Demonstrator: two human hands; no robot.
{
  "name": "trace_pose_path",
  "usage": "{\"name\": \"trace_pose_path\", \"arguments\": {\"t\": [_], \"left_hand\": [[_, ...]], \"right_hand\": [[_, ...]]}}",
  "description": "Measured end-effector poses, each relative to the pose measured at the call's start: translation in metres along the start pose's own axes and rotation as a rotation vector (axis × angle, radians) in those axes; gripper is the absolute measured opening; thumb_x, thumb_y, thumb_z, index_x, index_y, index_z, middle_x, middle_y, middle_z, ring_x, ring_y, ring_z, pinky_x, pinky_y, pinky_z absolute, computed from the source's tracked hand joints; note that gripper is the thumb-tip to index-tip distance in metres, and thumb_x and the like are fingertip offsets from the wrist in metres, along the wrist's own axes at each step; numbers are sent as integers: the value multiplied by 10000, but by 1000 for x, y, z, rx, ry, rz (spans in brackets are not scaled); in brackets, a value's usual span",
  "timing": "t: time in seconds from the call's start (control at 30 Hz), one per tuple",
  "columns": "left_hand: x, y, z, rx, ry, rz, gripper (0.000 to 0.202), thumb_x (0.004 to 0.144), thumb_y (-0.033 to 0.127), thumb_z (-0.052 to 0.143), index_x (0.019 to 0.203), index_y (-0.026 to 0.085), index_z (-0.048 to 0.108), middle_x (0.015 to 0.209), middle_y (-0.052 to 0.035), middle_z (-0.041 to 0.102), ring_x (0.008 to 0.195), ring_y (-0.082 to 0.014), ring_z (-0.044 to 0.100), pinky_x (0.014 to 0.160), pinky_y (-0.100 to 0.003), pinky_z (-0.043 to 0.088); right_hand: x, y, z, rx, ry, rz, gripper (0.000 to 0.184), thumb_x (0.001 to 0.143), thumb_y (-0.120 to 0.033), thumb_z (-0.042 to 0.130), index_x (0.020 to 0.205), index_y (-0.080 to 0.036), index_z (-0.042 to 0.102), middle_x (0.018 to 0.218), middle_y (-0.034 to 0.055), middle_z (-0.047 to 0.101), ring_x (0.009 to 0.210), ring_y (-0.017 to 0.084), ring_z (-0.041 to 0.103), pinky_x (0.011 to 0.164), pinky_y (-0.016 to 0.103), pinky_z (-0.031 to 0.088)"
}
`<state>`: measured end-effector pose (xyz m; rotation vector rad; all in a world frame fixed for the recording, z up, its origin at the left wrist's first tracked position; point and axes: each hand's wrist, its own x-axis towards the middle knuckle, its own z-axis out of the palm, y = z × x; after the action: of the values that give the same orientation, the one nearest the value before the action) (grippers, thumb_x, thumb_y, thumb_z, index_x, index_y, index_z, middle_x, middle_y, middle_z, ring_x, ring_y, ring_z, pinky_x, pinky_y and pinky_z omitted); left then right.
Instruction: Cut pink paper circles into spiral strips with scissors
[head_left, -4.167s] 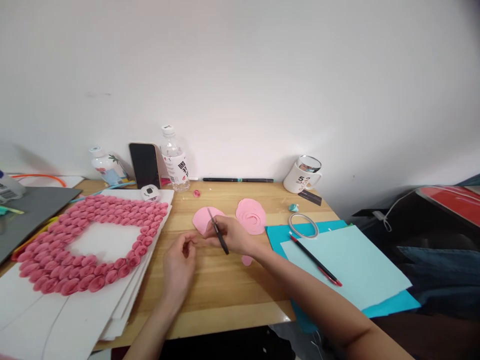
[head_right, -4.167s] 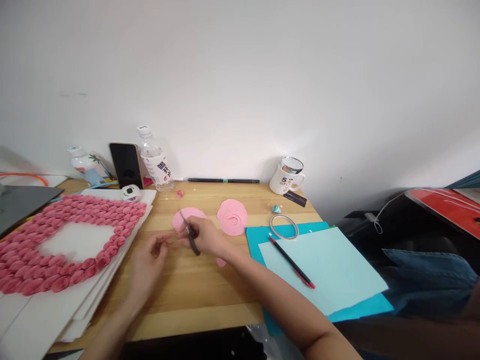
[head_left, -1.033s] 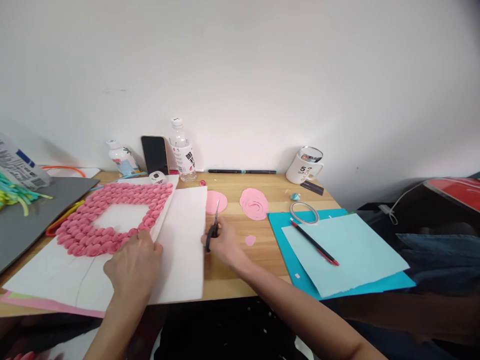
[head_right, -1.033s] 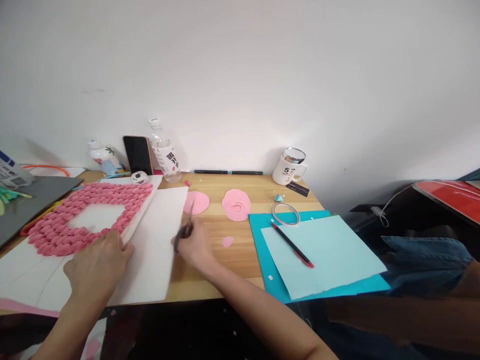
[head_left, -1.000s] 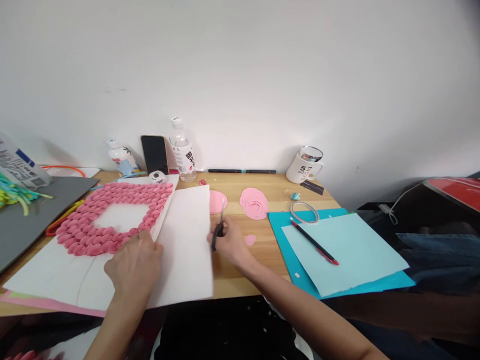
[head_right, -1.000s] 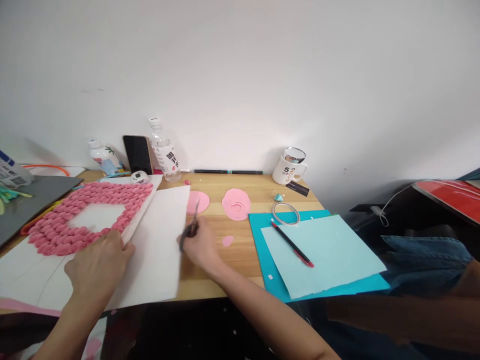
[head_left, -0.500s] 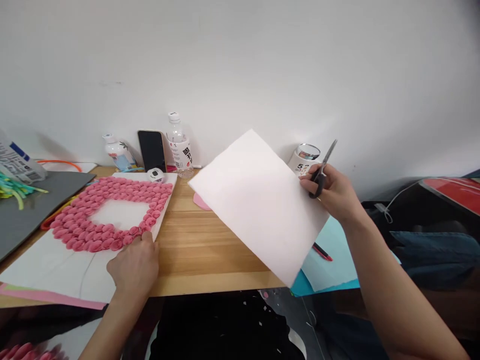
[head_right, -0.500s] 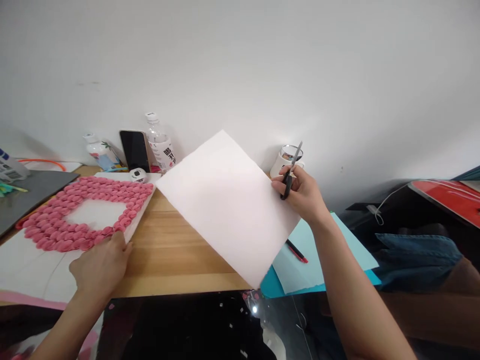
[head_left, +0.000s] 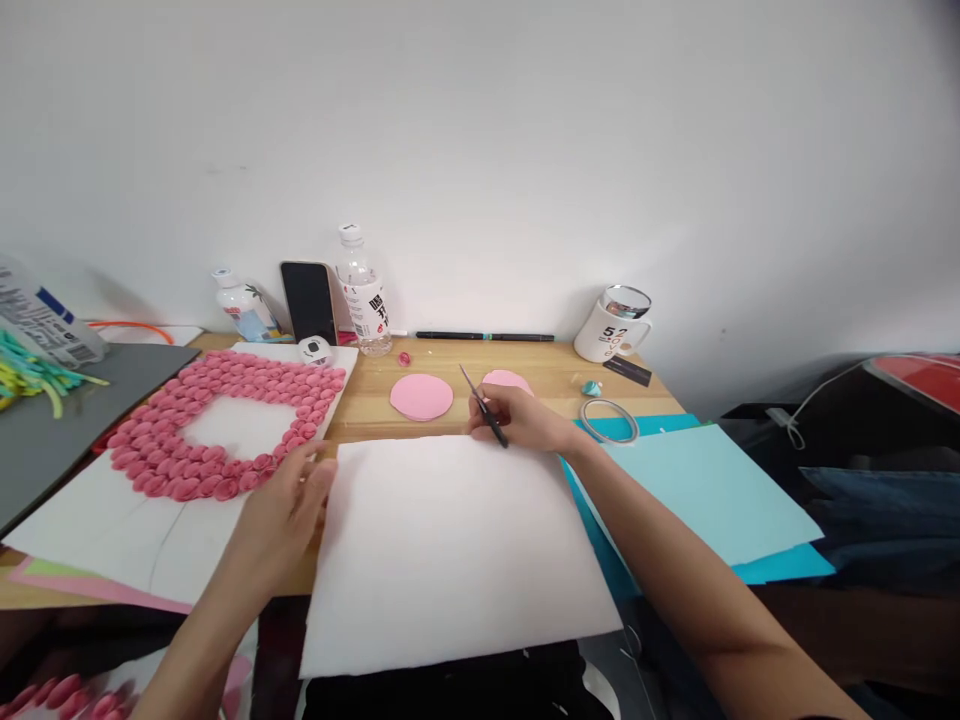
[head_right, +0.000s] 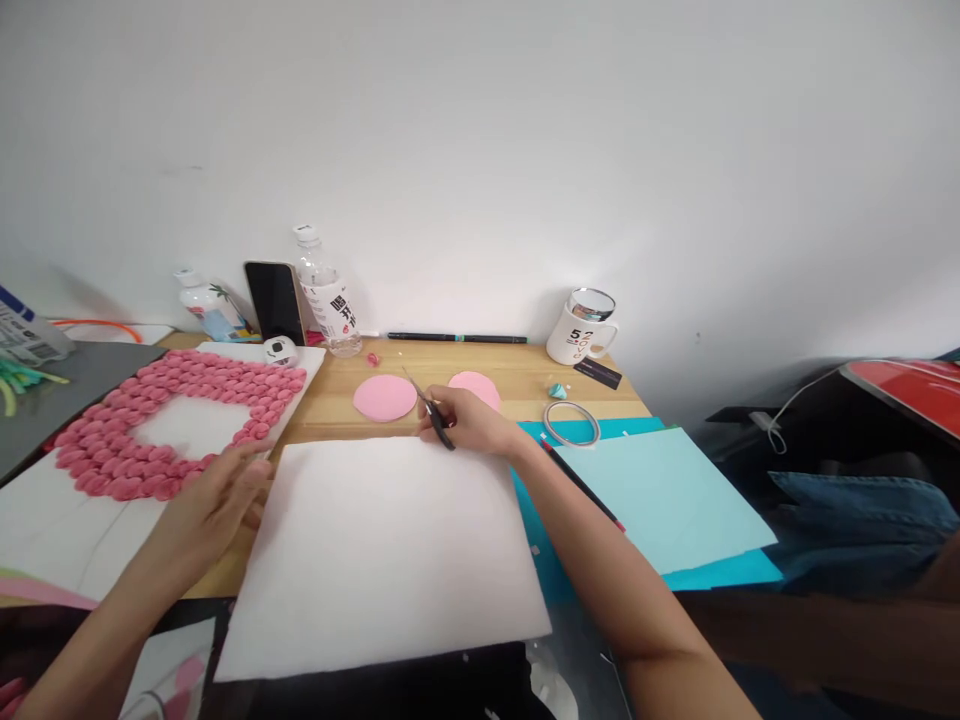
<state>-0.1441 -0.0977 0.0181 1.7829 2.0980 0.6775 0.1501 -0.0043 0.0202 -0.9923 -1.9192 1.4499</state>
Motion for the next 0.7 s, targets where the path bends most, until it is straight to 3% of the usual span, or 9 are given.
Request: {"name": "trace_pose_path", "arguments": {"t": [0.03, 0.1, 0.17, 0.2, 0.27, 0.37, 0.53, 0.63, 0.7], "left_hand": [[1, 1, 3, -86, -2, 19, 503, 845, 510, 375, 1196, 186, 533, 937, -49, 706, 761, -196, 661, 662, -293, 502], [0, 6, 13, -175, 171, 1, 452, 862, 467, 353, 1144, 185, 566, 1064, -76, 680, 915, -221, 642, 757, -323, 497], [-5, 16, 28, -251, 281, -47, 363, 869, 418, 362, 972, 185, 621, 941, -62, 701, 872, -217, 643, 749, -318, 499], [-8, 23, 38, -282, 238, -2, 337, 872, 406, 367, 900, 187, 622, 840, -48, 700, 796, -208, 643, 711, -312, 504], [-15, 41, 59, -330, -23, 184, 326, 887, 391, 366, 792, 198, 611, 743, -30, 684, 710, -196, 636, 686, -318, 516], [-18, 68, 88, -372, -273, 459, 268, 898, 357, 401, 979, 233, 624, 986, -51, 702, 908, -217, 652, 808, -365, 534], [-8, 90, 114, -270, -298, 609, 349, 890, 360, 446, 1213, 317, 570, 1214, -51, 643, 1136, -268, 588, 945, -427, 510], [-17, 88, 110, -207, -369, 807, 437, 840, 313, 555, 1276, 285, 555, 1309, -65, 583, 1233, -290, 510, 1052, -438, 426], [-32, 87, 97, -221, -488, 911, 544, 786, 349, 633, 1314, 278, 521, 1342, -63, 548, 1249, -277, 494, 1054, -400, 425]], "right_hand": [[4, -1, -3, -12, 21, -13, 193, 709, -228, 654, 808, -187, 494, 761, 30, 684, 783, 169, 671, 685, 271, 501], [7, -9, -22, -58, 120, -76, 241, 676, -251, 708, 817, -181, 526, 789, 35, 692, 767, 177, 667, 672, 280, 507], [1, -23, -51, -98, 274, -129, 287, 651, -263, 749, 822, -185, 532, 783, 33, 701, 723, 173, 663, 652, 284, 510], [-5, -32, -67, -148, 372, -140, 300, 639, -260, 767, 814, -185, 535, 765, 31, 697, 704, 171, 660, 638, 283, 508], [-21, -50, -95, -279, 529, -144, 312, 618, -260, 793, 782, -178, 542, 725, 37, 688, 657, 168, 649, 596, 283, 495], [-48, -71, -122, -475, 706, -119, 279, 626, -259, 795, 763, -169, 570, 682, 34, 651, 618, 145, 627, 565, 282, 468], [-74, -76, -141, -648, 979, -32, 256, 646, -273, 785, 776, -162, 594, 689, 70, 656, 611, 124, 601, 550, 304, 422], [-65, -69, -143, -585, 1094, -91, 283, 644, -261, 779, 824, -170, 580, 713, 73, 662, 626, 131, 621, 549, 286, 436], [-47, -60, -138, -545, 1076, -102, 278, 631, -207, 772, 820, -175, 571, 685, 43, 655, 617, 137, 626, 554, 276, 449]]}}
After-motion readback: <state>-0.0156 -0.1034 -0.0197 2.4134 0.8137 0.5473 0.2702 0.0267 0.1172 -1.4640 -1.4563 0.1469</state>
